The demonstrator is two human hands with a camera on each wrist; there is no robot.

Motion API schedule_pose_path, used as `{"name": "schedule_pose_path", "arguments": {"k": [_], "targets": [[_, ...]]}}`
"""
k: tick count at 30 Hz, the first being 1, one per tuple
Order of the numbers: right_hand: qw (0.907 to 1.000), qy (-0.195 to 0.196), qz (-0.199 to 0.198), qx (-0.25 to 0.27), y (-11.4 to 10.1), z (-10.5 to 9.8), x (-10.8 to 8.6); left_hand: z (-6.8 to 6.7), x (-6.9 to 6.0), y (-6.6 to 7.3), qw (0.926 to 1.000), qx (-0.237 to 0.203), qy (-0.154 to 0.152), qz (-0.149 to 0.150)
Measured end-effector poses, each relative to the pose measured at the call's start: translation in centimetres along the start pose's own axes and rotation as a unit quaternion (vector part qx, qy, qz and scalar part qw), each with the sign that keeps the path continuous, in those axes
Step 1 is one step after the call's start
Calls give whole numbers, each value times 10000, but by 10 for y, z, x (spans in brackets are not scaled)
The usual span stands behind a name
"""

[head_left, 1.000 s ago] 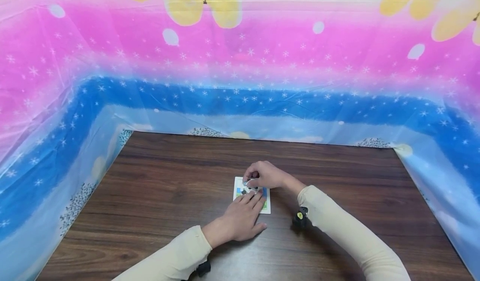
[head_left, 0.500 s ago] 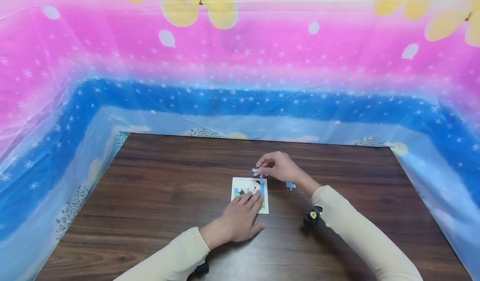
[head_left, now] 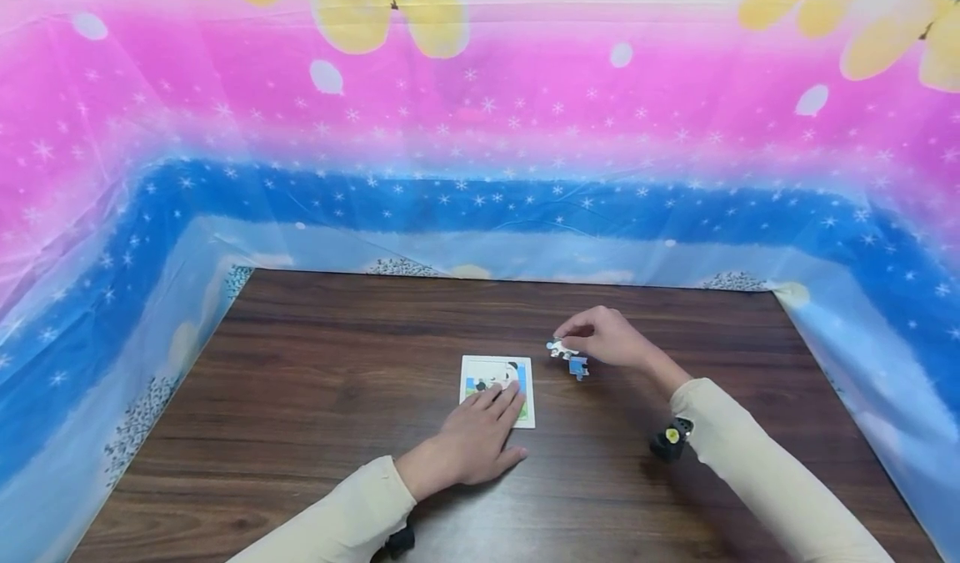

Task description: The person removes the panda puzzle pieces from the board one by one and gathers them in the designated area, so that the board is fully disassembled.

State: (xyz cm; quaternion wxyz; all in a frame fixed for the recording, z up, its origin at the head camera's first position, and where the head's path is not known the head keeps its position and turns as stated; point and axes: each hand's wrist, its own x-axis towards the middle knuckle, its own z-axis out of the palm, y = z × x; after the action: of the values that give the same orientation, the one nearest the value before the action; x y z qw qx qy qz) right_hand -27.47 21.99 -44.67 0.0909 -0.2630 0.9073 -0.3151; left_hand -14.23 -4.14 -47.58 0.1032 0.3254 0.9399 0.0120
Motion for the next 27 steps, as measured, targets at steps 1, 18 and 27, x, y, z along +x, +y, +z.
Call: {"name": "schedule_pose_path", "arguments": {"k": [1, 18, 27], "targets": [[10000, 26, 41, -41, 3, -3, -3, 0, 0, 0, 10000, 7, 16, 7], [9980, 239, 509, -280, 44, -25, -38, 0, -1, -1, 10000, 19, 74, 61], [9955, 159, 874, -327, 59, -20, -48, 1, 0, -1, 9999, 56, 52, 95]]}}
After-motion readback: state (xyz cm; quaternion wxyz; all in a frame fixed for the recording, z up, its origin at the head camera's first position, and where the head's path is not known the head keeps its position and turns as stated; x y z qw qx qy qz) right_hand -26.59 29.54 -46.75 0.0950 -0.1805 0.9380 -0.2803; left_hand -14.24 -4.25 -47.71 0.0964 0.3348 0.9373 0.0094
